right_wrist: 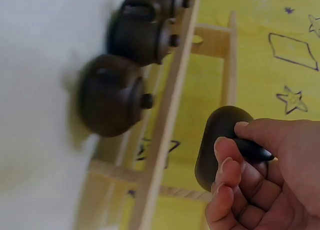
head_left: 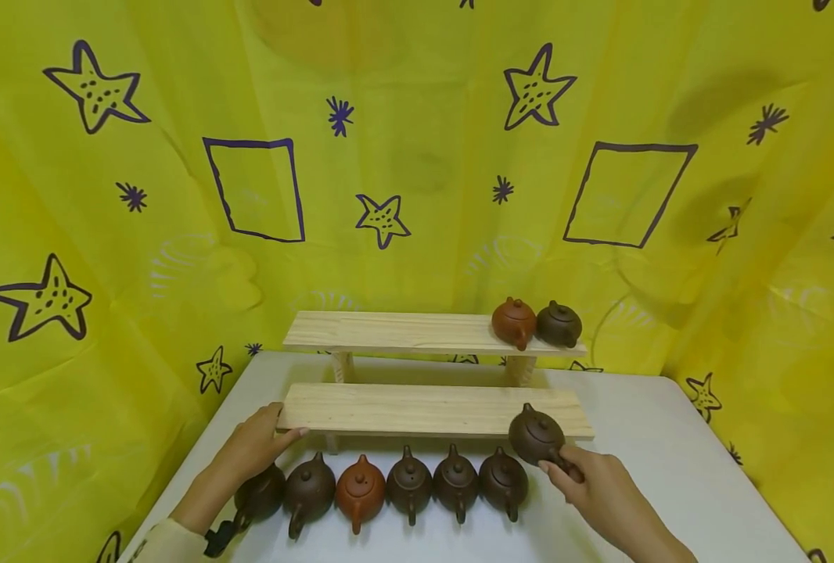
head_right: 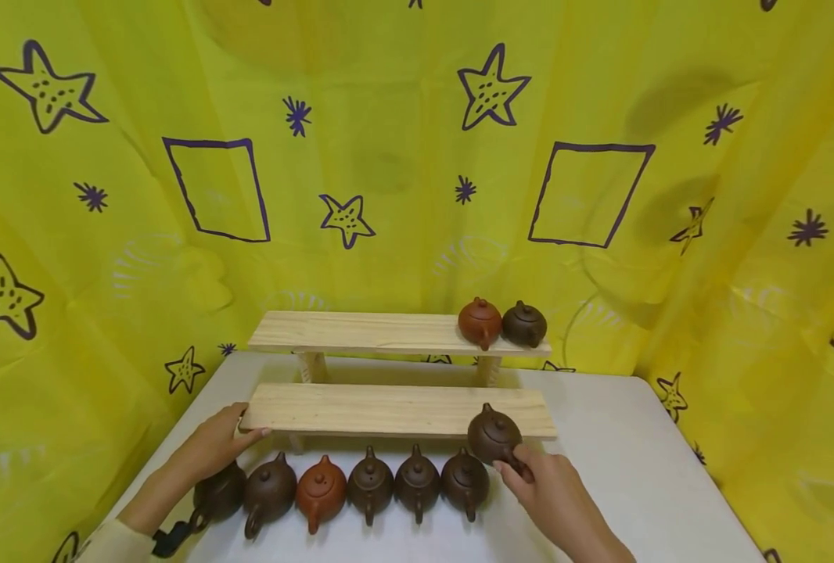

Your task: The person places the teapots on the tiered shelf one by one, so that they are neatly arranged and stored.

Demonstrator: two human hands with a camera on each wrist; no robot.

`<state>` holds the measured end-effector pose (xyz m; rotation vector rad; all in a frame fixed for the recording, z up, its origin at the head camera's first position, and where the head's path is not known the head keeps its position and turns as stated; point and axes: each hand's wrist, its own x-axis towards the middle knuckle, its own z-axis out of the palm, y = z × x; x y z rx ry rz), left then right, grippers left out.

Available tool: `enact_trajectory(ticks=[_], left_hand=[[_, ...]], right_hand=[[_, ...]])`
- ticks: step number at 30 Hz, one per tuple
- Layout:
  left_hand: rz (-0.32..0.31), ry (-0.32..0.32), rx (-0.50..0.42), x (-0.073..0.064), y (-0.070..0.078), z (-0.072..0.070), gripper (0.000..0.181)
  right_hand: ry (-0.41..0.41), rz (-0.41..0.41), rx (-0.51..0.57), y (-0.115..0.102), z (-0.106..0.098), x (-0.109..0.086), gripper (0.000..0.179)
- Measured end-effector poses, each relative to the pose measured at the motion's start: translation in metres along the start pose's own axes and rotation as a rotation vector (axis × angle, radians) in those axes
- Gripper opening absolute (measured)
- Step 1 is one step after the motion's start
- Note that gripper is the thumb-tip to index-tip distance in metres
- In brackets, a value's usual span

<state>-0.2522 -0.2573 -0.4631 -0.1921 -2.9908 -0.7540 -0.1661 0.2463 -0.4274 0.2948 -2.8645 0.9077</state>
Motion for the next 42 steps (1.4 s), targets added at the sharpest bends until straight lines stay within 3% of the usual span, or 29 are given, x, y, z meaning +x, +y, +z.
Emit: enact_trajectory(ticks=[10, 16, 22, 29, 42], left_hand=[[0.003, -0.009, 0.009, 0.001, 0.001, -0.002, 0.072], [0.007, -0.006, 0.009, 0.001, 0.000, 0.000, 0.070], [0.005, -0.015, 0.010, 0.002, 0.001, 0.000, 0.070], [-0.004, -0.013, 0.017, 0.003, 0.000, 0.000, 0.067], [-0.001, -0.010, 0.023, 0.003, 0.002, -0.002, 0.068]], right_hand=[[0.107, -0.118, -0.023, -0.056, -0.015, 0.066, 0.039], [0.073, -0.111, 0.005, -0.075, -0.010, 0.107, 0.038], [0.117, -0.124, -0.029, -0.084, -0.001, 0.141, 0.041], [0.135, -0.095, -0.037, -0.085, 0.005, 0.162, 0.042], [0.161, -0.046, -0.098, -0.080, 0.006, 0.180, 0.037]])
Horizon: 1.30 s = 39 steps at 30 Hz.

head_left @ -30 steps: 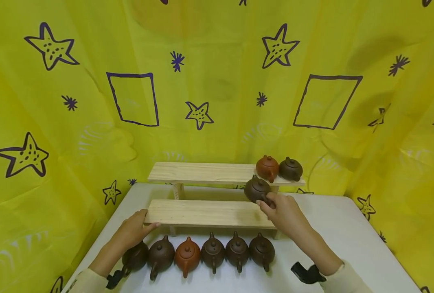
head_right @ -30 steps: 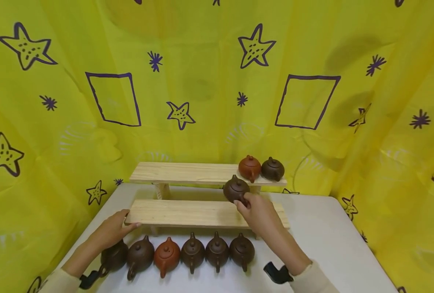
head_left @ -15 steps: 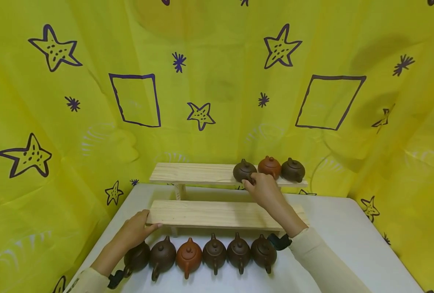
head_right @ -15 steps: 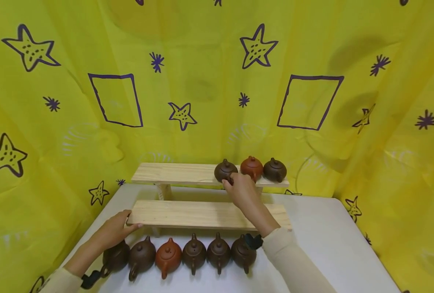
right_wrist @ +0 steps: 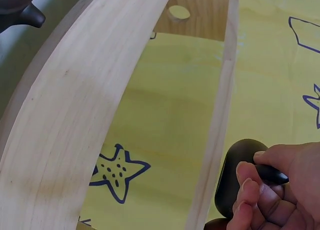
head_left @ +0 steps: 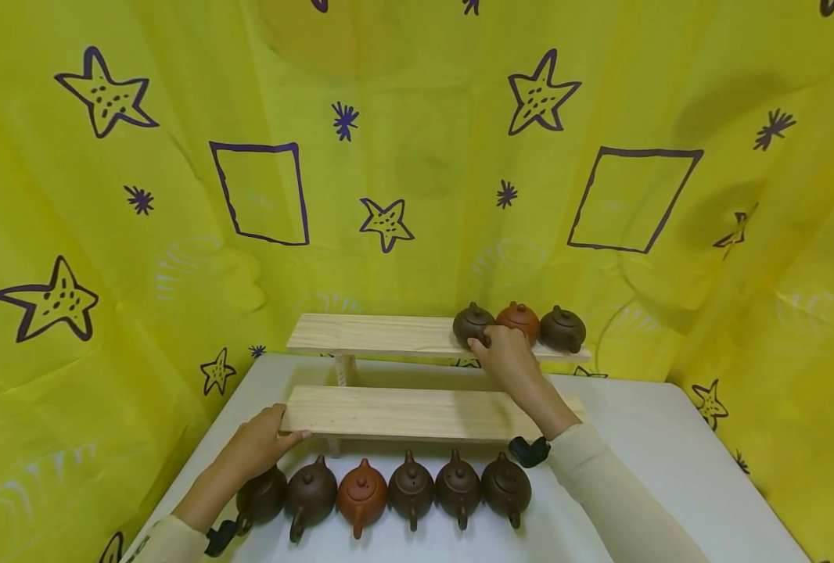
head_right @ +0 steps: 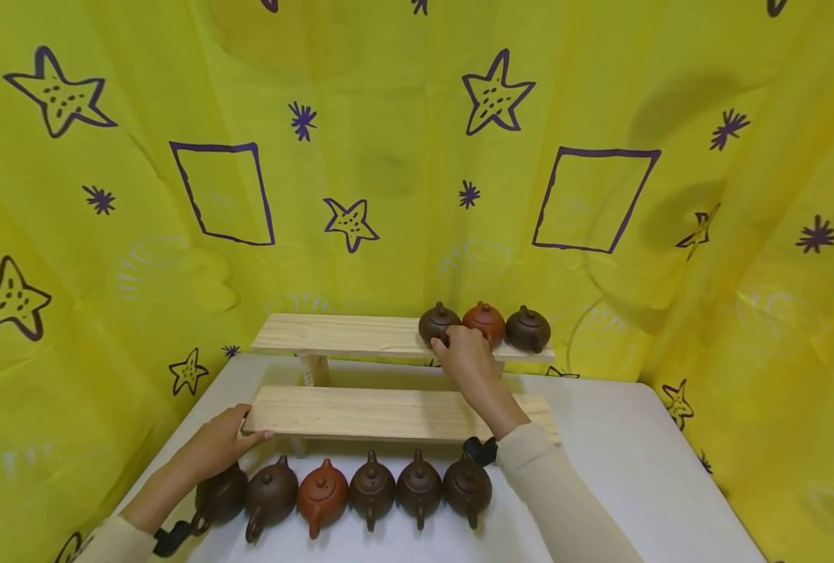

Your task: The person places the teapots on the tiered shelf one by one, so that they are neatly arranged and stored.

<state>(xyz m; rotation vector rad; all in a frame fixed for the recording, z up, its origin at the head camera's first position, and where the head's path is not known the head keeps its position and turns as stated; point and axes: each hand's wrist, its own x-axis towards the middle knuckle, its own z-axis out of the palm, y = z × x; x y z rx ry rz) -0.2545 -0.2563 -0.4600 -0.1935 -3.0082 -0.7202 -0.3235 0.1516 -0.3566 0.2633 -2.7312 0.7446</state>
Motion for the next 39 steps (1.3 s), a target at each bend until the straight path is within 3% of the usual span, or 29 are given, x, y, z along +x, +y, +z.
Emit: enact_trajectory(ticks=[10, 24, 30, 39], left_hand=[[-0.010, -0.004, -0.002, -0.001, -0.002, 0.003, 0.071], [0.005, 0.005, -0.008, 0.001, -0.002, 0.002, 0.070], [0.005, 0.008, -0.011, -0.001, -0.001, 0.002, 0.073], [0.022, 0.036, -0.013, -0.002, -0.003, 0.004, 0.064]], right_hand=[[-0.041, 0.029, -0.029, 0.001, 0.003, 0.003, 0.031], [-0.048, 0.051, 0.013, 0.003, 0.002, -0.001, 0.053], [-0.098, 0.015, 0.060, 0.017, 0.000, -0.022, 0.060], [-0.147, 0.003, 0.068, 0.041, 0.004, -0.082, 0.047]])
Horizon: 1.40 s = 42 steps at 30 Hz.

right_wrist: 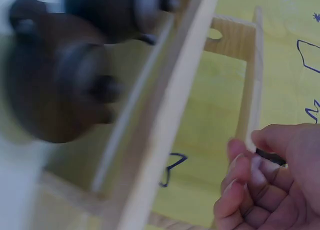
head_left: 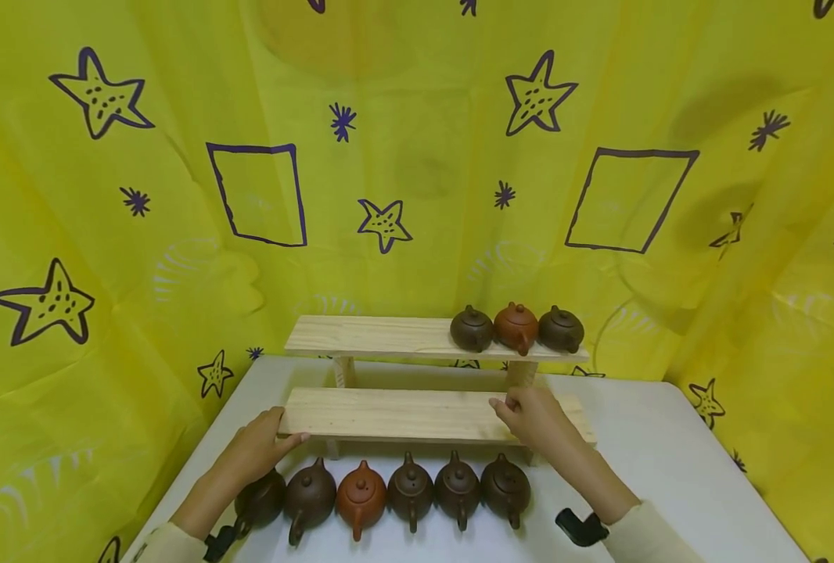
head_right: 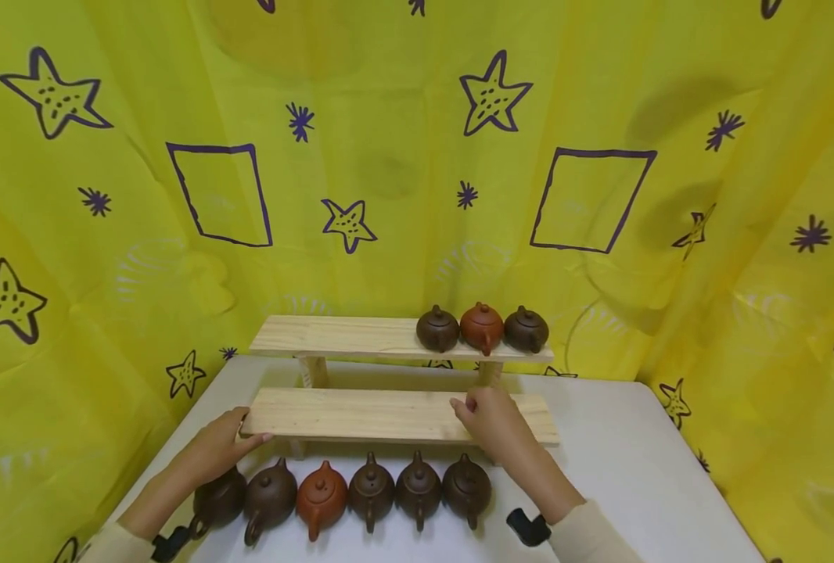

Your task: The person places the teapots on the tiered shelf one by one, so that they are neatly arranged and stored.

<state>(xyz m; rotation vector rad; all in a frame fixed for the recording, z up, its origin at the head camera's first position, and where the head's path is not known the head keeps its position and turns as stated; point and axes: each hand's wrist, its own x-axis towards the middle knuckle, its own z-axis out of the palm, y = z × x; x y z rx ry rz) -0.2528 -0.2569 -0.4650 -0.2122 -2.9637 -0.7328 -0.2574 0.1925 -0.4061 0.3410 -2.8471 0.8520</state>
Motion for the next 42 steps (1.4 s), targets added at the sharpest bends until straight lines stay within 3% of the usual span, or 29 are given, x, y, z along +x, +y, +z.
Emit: enact_trajectory(ticks=[9, 18, 30, 42], left_hand=[[0.005, -0.006, -0.003, 0.000, 0.001, 0.001, 0.067], [0.000, -0.004, -0.015, 0.000, 0.000, -0.001, 0.068], [-0.005, -0.003, -0.005, -0.002, 0.000, 0.002, 0.067], [-0.020, -0.007, -0.014, -0.003, 0.003, 0.001, 0.070]], right_hand=[[-0.029, 0.074, 0.018, 0.027, 0.020, -0.059, 0.044], [-0.086, 0.167, -0.051, 0.034, 0.051, -0.094, 0.051], [-0.084, 0.149, -0.095, 0.029, 0.076, -0.106, 0.041], [-0.075, 0.151, -0.056, 0.036, 0.080, -0.110, 0.033]])
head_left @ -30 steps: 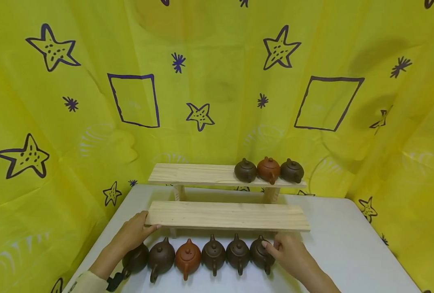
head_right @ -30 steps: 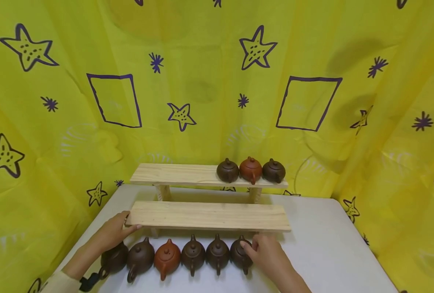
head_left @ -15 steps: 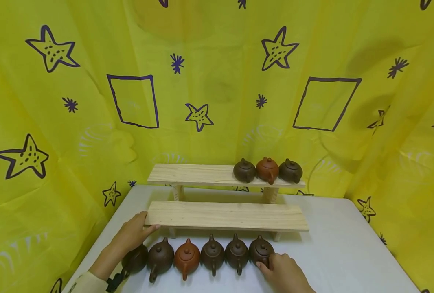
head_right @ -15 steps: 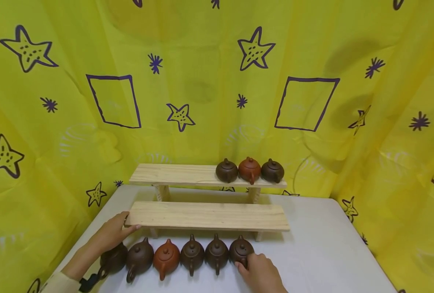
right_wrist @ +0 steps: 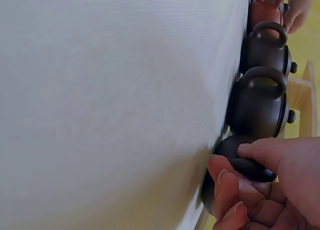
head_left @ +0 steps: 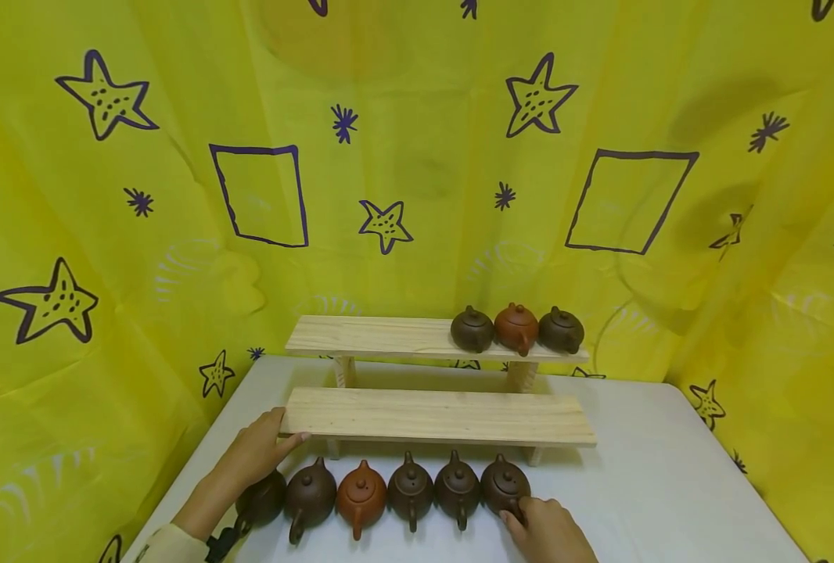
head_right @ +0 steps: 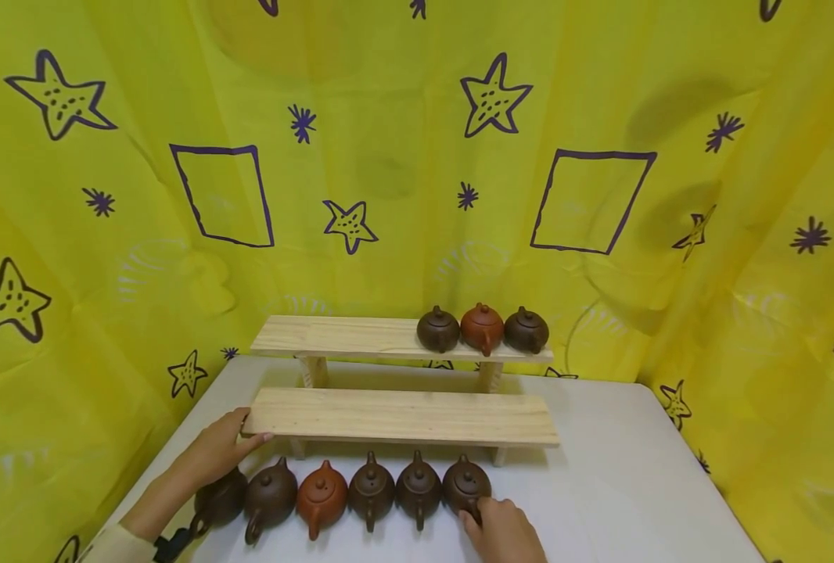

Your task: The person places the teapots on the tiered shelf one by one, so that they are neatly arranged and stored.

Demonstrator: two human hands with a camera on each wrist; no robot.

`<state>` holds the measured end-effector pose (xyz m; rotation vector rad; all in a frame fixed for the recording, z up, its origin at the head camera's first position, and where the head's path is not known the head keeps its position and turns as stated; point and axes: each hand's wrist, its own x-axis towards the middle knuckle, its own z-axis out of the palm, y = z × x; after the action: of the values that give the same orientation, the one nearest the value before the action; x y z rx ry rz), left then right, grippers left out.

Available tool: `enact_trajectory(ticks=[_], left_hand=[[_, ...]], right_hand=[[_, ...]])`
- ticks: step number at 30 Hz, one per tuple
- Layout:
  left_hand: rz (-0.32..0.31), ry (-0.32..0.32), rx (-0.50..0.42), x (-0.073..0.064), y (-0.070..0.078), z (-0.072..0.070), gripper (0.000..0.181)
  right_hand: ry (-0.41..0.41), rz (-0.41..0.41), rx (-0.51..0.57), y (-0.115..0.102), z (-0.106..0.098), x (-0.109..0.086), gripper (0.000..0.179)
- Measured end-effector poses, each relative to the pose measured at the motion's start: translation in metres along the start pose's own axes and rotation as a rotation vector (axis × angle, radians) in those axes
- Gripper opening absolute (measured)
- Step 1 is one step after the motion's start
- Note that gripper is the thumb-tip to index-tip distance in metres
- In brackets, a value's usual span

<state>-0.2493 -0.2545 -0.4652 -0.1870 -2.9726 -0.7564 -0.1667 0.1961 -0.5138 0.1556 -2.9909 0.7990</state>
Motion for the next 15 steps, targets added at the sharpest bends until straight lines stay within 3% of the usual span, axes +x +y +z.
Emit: enact_trajectory(ticks=[15], left_hand=[[0.008, 0.001, 0.026, 0.0020, -0.0015, 0.0011, 0.069]], right_hand=[[-0.004, 0.002, -0.013, 0.0026, 0.0008, -0.0075, 0.040]])
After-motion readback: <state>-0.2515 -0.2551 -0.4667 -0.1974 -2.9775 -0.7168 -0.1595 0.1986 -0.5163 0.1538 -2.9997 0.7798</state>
